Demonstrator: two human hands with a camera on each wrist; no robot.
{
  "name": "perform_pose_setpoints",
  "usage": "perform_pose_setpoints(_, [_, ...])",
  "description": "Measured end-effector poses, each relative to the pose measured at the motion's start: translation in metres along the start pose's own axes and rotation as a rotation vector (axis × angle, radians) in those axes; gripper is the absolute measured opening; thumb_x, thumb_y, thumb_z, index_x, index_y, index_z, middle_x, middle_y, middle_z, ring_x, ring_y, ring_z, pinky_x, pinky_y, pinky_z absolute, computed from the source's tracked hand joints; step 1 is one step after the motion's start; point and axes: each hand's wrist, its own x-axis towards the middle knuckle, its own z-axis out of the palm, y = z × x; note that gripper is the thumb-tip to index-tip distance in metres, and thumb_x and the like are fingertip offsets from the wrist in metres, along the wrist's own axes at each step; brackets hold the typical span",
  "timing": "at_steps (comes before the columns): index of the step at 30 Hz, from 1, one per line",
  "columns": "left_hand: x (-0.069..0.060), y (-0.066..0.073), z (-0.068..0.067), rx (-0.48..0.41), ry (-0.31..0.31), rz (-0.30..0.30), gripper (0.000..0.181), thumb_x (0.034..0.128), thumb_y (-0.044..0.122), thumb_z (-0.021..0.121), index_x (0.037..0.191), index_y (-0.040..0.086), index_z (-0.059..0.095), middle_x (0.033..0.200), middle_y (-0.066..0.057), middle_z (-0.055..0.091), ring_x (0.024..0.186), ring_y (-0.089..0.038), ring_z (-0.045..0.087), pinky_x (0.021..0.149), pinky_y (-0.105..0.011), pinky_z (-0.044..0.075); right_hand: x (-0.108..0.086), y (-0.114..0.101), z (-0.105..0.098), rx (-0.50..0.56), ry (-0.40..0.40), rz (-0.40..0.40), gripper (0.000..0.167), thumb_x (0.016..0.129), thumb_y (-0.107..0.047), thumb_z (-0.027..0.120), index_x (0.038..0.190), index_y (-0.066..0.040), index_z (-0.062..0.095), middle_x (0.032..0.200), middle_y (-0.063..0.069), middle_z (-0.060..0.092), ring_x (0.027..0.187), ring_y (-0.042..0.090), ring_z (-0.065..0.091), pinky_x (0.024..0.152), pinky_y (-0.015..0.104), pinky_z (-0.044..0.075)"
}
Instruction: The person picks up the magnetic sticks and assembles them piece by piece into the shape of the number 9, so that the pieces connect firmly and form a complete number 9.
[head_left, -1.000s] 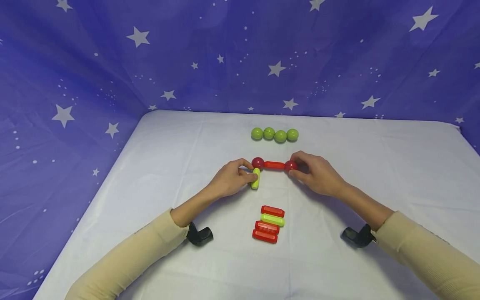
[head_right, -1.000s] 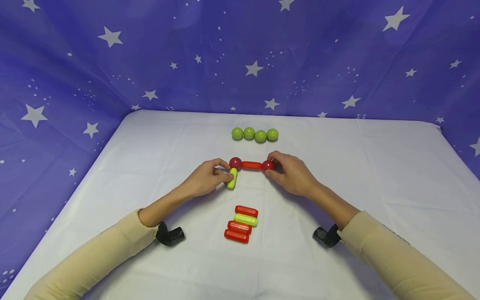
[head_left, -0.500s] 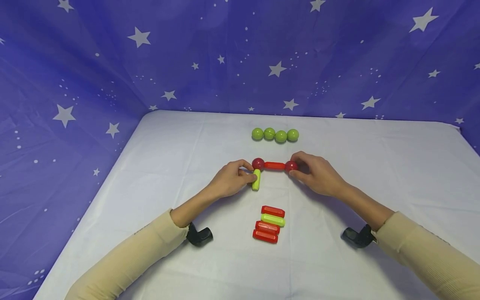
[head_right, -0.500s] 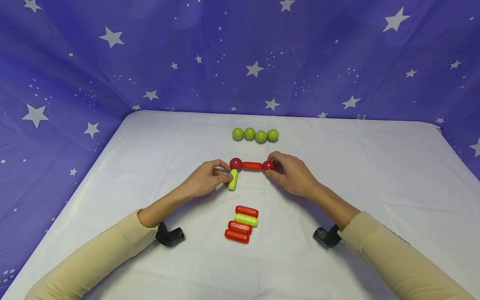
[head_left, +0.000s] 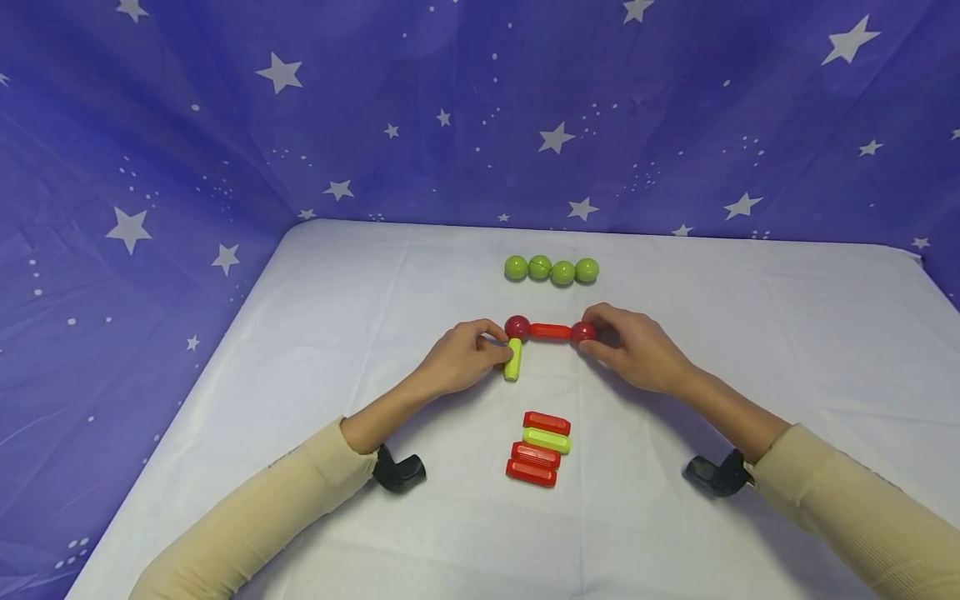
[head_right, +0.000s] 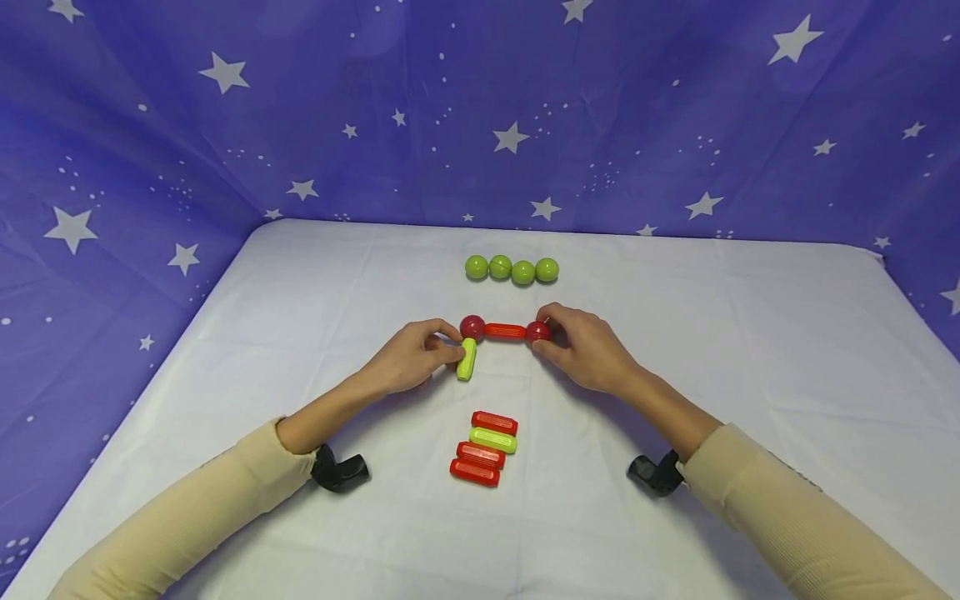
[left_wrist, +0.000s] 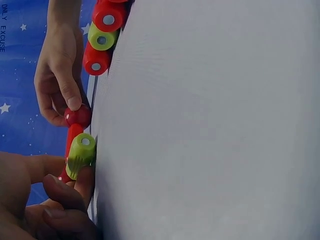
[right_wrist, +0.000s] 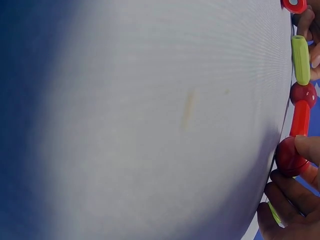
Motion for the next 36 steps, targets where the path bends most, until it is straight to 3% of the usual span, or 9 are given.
perform_pose_setpoints(7, [0.004,0.001,-0.006,-0.013,0.058,-0.003,0.023,0.0955,0.025,0.065,0.113,0.01,0.067,0.08,-0.001,0.067,0.068,-0.017,0.058,0.061,-0.03,0.044,0.0,0.002,0.001,-0.01,0.005,0.004,0.028,0.09,-0.01,0.073,0.116,-0.006,0.063,0.104,0.006,0.068,0.096,0.024,0.061,0.09,0.048,0.048])
perform_pose_setpoints(13, [0.016,0.003,-0.012,-0.046,0.11,0.06,0.025,0.0972,0.023,0.063,0.116,0.006,0.065,0.084,-0.007,0.066,0.062,-0.016,0.054,0.053,-0.027,0.041,-0.001,0.003,0.001,-0.017,0.01,0.004,0.03,0.089,-0.01,0.073,0.118,-0.006,0.063,0.105,0.006,0.068,0.097,0.024,0.06,0.091,0.049,0.048])
perform_pose_setpoints(19, [0.04,0.009,-0.019,-0.052,0.217,0.095,0.03,0.0965,0.022,0.064,0.12,0.004,0.064,0.092,-0.007,0.063,0.068,-0.018,0.057,0.06,-0.029,0.044,0.0,0.003,0.001,-0.018,0.013,-0.001,0.03,0.09,-0.011,0.073,0.118,-0.005,0.064,0.106,0.006,0.068,0.098,0.024,0.061,0.092,0.049,0.048])
perform_pose_setpoints(25, [0.072,0.017,-0.024,-0.108,0.29,0.056,0.038,0.0926,0.02,0.068,0.127,0.006,0.06,0.103,-0.009,0.063,0.087,-0.023,0.057,0.073,-0.033,0.045,-0.001,0.003,0.001,-0.023,0.022,-0.012,0.029,0.089,-0.011,0.073,0.117,-0.006,0.064,0.105,0.006,0.068,0.097,0.024,0.061,0.091,0.05,0.048])
perform_pose_setpoints(31, [0.098,0.015,-0.025,-0.132,0.277,-0.012,0.052,0.0881,0.02,0.073,0.136,0.012,0.055,0.111,-0.011,0.058,0.093,-0.023,0.054,0.076,-0.033,0.044,-0.001,0.003,0.001,-0.019,0.025,-0.028,0.029,0.089,-0.01,0.073,0.116,-0.006,0.064,0.104,0.005,0.068,0.097,0.024,0.06,0.091,0.049,0.047])
perform_pose_setpoints(36, [0.107,0.012,-0.023,-0.009,0.189,0.006,0.054,0.091,0.024,0.071,0.141,0.015,0.052,0.116,-0.012,0.059,0.099,-0.022,0.054,0.081,-0.034,0.044,-0.001,0.003,0.002,-0.019,0.025,-0.029,0.028,0.089,-0.01,0.073,0.116,-0.006,0.064,0.103,0.005,0.067,0.094,0.023,0.06,0.09,0.048,0.048])
